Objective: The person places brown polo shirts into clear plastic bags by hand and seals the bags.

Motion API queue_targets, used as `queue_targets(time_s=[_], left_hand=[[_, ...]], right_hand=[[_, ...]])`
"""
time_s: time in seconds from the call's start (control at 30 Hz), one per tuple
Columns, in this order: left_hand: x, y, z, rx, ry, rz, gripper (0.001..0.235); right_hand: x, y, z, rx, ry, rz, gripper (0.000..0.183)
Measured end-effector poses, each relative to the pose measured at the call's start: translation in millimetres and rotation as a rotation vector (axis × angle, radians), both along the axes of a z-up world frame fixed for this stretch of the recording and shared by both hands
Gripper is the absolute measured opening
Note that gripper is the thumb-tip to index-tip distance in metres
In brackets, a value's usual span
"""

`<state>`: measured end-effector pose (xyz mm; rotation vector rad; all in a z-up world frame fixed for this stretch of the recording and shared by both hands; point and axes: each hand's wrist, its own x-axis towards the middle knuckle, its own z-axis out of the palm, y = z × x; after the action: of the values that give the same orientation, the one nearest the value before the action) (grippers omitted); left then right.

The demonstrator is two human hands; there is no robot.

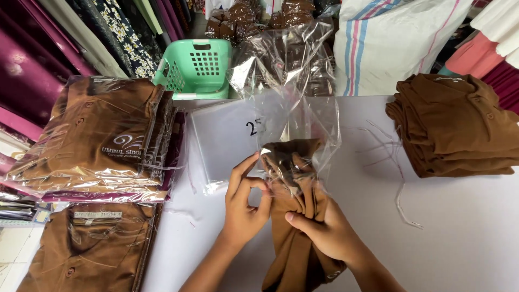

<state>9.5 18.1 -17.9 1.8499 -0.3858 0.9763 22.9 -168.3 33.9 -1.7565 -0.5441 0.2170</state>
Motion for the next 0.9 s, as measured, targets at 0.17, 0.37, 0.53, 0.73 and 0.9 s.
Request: queue_targets(time_s=[0.17,0.37,0.53,0.73,0.9], left_hand=[[-3,1,4,-0.086,0.041,0.013,0.006],[-1,2,-2,0.049,-0.139,0.100,0.008],[-8,2,8,0.152,-0.173,-0.076,0.009],[-12,6,7,-0.046,0.030,-0.306,0.037],[-5,4,9,-0.521,0.410,-0.348,0.086]], right_hand=[[-2,-10,-7,0.131,0.102,0.123,0.055],[-3,-18,-20,0.131,0.485,-0.001,0.057],[6,-11,-44,0.216,0.426,-0.193,0.043],[11,-2,-21,0.272,0.542,-0.344,0.040],[3,-1,-21,0.180,0.392,-0.210,0.053]])
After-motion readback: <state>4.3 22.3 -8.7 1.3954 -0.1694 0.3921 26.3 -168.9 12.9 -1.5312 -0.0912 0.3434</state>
